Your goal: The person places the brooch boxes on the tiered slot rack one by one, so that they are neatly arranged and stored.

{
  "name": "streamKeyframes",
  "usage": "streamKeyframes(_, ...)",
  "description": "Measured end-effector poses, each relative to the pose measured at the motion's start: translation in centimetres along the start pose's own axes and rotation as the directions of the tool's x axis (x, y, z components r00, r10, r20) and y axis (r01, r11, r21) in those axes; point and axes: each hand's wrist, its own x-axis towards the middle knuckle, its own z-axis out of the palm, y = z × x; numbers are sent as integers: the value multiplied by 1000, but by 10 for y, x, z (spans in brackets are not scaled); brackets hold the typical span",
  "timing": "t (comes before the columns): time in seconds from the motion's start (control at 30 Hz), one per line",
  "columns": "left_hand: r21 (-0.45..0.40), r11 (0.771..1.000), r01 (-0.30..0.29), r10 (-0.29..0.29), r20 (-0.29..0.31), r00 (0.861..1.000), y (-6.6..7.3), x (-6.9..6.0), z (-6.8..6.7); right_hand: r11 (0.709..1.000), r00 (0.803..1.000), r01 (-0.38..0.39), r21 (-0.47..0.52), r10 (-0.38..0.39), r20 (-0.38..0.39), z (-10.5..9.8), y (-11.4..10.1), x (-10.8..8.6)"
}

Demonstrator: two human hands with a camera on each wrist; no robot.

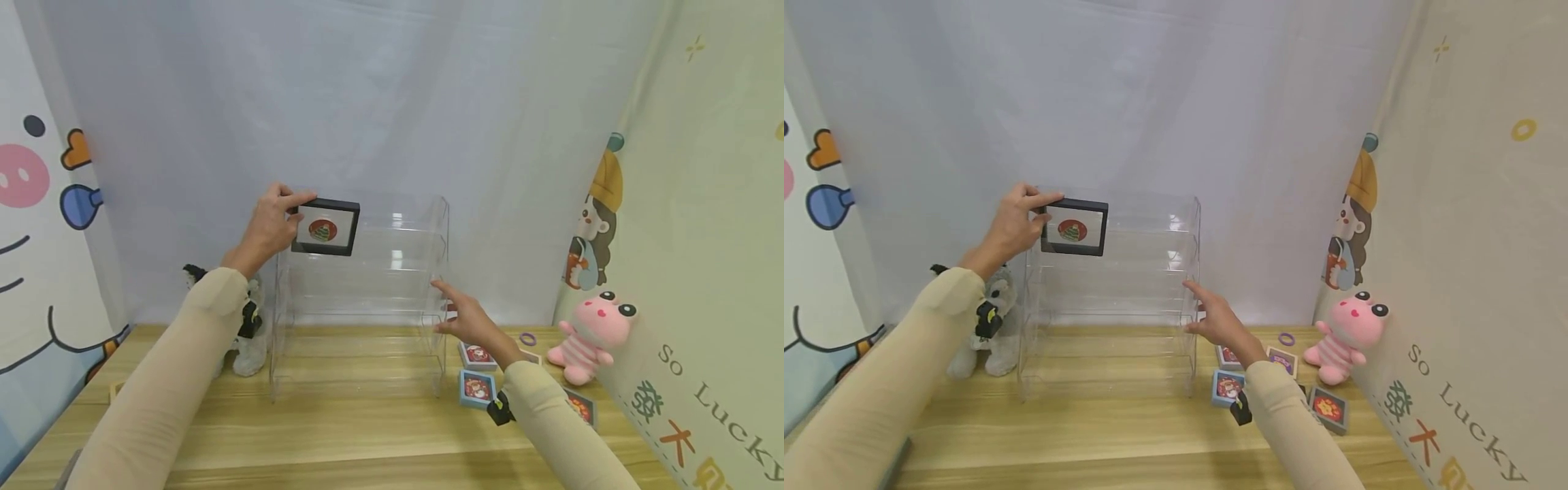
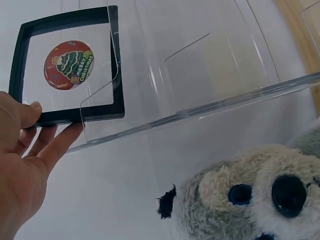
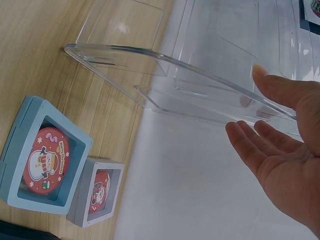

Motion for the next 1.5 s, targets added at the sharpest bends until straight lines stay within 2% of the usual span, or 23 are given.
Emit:
streamKeyframes(0.17,0,999,47,-47,47,998,-1,-1,3,1000,1000,-3,10,3,0,1,-1,-1)
streamKeyframes(0.4,-5,992,125,-124,96,988,1,-1,6,1000,1000,-18,2,18,-3,1,0,-1)
streamKeyframes(0.53,15,989,144,-145,109,983,2,2,6,1000,1000,-12,2,12,-4,0,-1,0)
streamKeyframes(0.8,83,981,178,-190,174,966,8,3,1,1000,1000,1,-6,-1,-2,-1,0,1)
streamKeyframes(1.03,109,974,197,-215,192,958,9,6,-1,1000,1000,13,-11,-13,-6,-1,0,1)
streamKeyframes(1.27,102,974,201,-217,184,959,9,4,-7,1000,1000,15,-1,-15,-2,0,0,2)
streamKeyframes(1.5,74,985,157,-165,119,979,15,-6,-22,1000,1000,-1,10,1,11,-2,1,0)
